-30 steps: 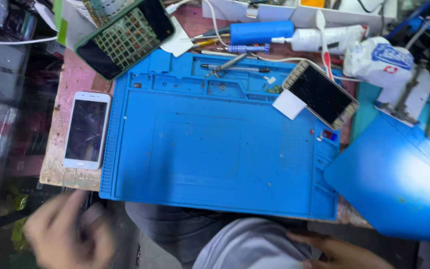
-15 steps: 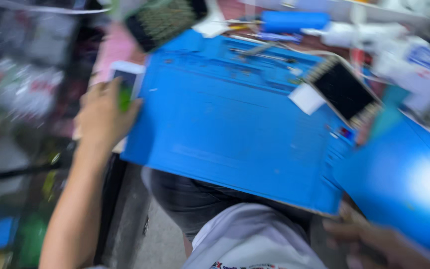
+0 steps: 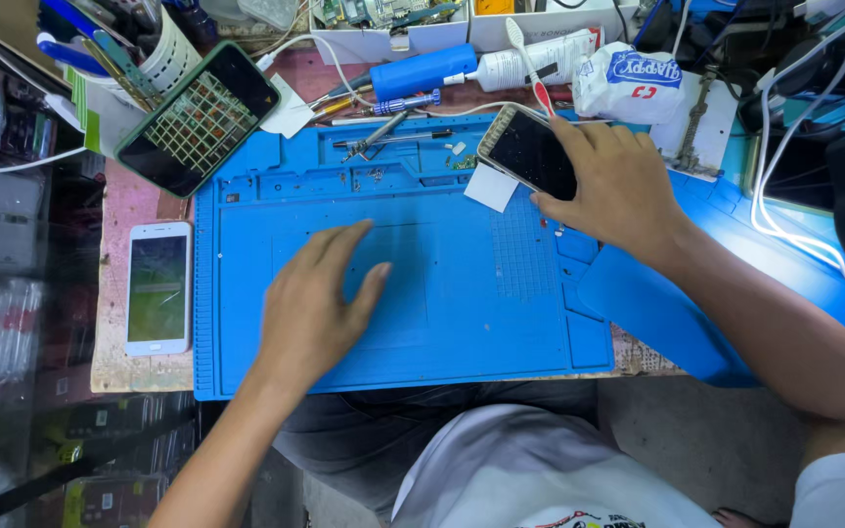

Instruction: The person disassembles a white mobile phone, using a screwdriver to remove internal screws and handling a small component with their hands before reassembling the device.

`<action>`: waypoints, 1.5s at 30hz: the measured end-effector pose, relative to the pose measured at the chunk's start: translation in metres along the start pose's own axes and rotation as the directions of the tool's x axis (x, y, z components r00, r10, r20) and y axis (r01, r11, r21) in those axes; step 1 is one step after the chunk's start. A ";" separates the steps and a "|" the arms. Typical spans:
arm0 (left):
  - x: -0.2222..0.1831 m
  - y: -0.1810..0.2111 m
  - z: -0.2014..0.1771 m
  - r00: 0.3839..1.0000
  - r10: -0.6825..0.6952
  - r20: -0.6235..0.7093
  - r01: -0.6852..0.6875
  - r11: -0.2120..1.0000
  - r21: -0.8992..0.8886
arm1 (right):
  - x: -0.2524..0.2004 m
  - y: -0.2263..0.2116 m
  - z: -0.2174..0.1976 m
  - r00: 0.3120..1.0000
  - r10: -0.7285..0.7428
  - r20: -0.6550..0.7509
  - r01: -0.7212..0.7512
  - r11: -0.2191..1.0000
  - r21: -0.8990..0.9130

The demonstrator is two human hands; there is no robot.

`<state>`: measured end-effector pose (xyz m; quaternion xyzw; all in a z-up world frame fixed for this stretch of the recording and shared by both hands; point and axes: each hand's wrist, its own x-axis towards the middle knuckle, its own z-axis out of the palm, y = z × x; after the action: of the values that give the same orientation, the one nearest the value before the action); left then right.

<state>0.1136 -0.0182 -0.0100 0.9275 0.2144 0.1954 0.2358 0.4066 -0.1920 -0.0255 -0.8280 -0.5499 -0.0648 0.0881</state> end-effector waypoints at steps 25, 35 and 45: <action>0.028 0.040 0.107 0.996 -0.061 -0.067 -0.014 0.627 -0.779 | 0.003 -0.047 0.042 0.995 0.049 0.083 -0.084 0.013 0.996; 0.030 0.051 0.103 0.978 -0.210 -0.008 0.124 0.606 -0.786 | 0.002 -0.042 0.026 0.999 -0.025 -0.046 0.047 0.034 0.998; 0.032 0.046 0.090 0.998 -0.067 -0.002 0.048 0.734 -0.678 | 0.002 -0.022 0.029 0.976 -0.212 -0.059 0.048 -0.055 0.997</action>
<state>0.1958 -0.0710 -0.0504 0.7686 0.1602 0.2647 0.5599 0.3872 -0.1760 -0.0514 -0.4552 -0.5067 0.3905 0.6193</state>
